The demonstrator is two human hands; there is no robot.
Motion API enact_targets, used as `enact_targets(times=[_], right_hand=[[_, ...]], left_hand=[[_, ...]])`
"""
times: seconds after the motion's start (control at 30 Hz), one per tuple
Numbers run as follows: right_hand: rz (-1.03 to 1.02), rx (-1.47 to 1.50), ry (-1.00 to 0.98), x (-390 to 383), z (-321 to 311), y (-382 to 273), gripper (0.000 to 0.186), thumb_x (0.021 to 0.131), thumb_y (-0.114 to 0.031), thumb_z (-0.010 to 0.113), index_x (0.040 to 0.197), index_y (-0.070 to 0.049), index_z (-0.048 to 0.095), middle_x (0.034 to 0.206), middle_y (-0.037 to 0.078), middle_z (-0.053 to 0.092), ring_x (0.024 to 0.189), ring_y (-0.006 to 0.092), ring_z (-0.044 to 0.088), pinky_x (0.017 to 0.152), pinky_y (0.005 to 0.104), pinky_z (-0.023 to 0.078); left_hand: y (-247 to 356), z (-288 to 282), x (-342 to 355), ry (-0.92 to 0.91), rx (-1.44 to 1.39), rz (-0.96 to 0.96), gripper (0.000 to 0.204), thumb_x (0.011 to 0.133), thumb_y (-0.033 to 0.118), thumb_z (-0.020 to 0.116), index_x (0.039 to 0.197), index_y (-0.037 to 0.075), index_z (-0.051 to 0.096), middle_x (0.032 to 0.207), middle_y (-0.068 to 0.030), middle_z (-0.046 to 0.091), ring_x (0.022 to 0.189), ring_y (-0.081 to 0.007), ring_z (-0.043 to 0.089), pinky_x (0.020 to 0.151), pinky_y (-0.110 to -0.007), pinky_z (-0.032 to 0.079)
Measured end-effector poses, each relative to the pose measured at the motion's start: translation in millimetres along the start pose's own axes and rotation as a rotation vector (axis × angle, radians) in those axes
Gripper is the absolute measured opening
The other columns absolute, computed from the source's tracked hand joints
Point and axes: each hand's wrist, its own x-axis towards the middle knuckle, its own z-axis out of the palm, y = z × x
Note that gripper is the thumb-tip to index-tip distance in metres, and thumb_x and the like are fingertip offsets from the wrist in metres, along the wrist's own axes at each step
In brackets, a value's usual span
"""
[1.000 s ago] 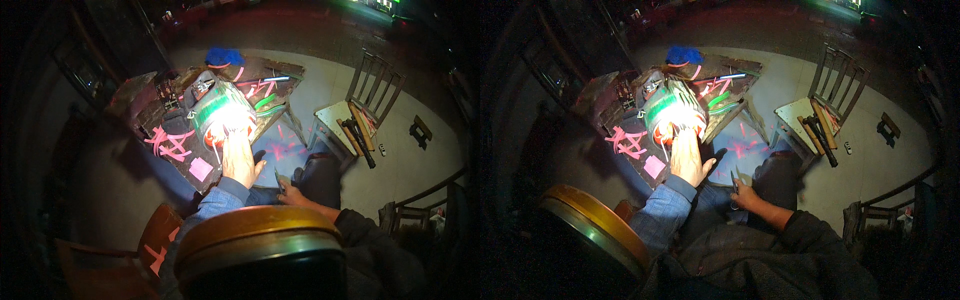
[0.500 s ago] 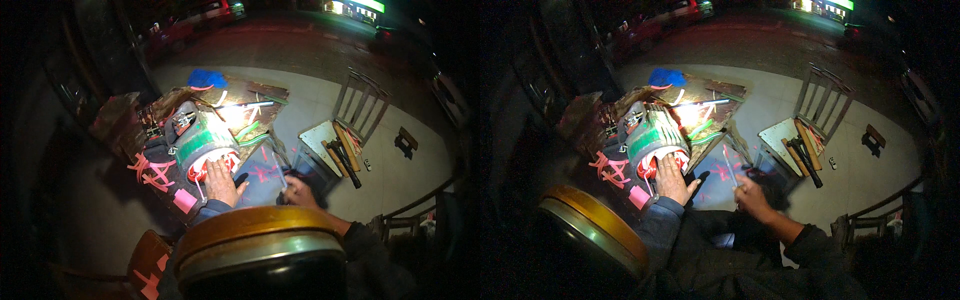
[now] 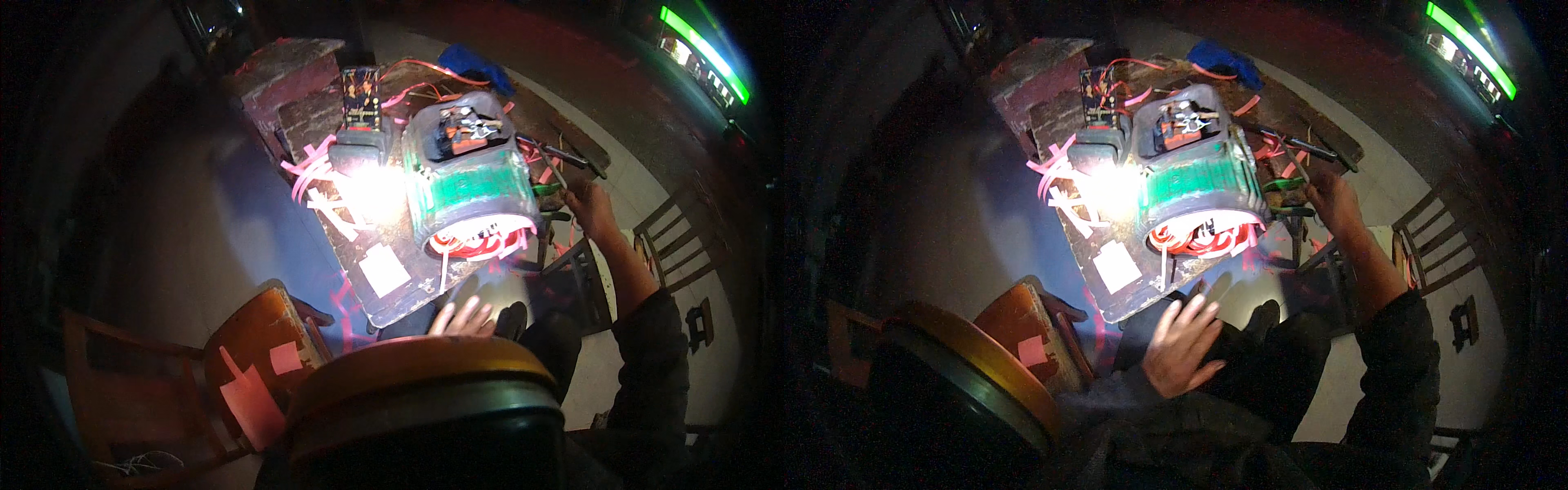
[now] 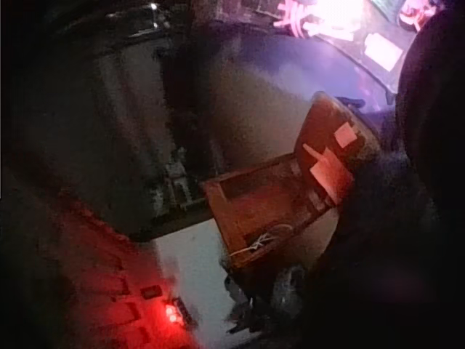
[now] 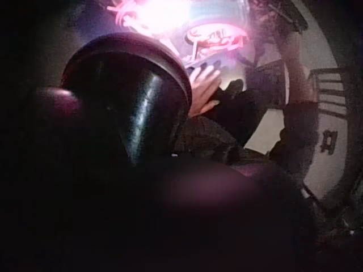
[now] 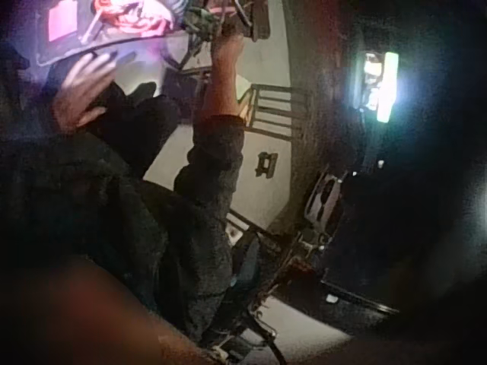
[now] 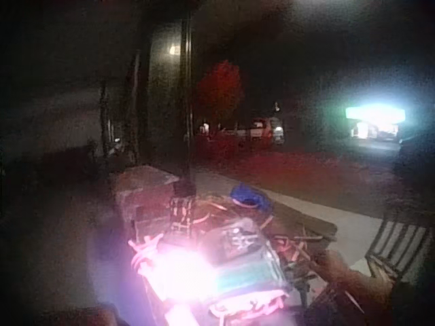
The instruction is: The person works on a cylindrical green electronic component, using pliers and a screwdriver to manipulate wires and internal parts. They repeatedly adjust and probe the component while seated at a cluttered workbench.
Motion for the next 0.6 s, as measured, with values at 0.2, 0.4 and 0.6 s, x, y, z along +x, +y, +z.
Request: enact_targets(times=[0.2,0.4,0.6], right_hand=[[-0.045,-0.105,0.030,78,38,-6,0.024,0.104,-0.015,0.069,0.120,0.002,0.074,0.094,0.019,0.080,0.079,0.0235,0.078,0.069,0.0395,0.059],[-0.098,0.188,0.095,98,49,1,0.050,0.107,-0.020,0.071,0.151,0.000,0.058,0.142,0.020,0.071,0.132,0.0280,0.068,0.111,0.0414,0.052],[-0.099,0.444,0.213,20,22,-22,0.048,0.109,-0.023,0.068,0.149,0.002,0.060,0.146,0.018,0.068,0.133,0.0276,0.065,0.111,0.0402,0.051]], left_hand=[[-65,-41,-41,0.242,0.088,-0.274,0.079,0.083,0.025,0.086,0.149,-0.006,0.056,0.156,-0.0262,0.058,0.152,-0.0455,0.049,0.126,-0.062,0.034],[-93,-65,-32,0.230,0.157,-0.469,0.071,0.082,0.014,0.087,0.145,-0.005,0.060,0.141,-0.0252,0.066,0.134,-0.0428,0.062,0.116,-0.052,0.046],[-108,-76,-18,0.203,0.241,-0.347,0.055,0.078,0.014,0.089,0.128,-0.001,0.070,0.118,-0.0199,0.072,0.116,-0.0400,0.067,0.104,-0.049,0.052]])
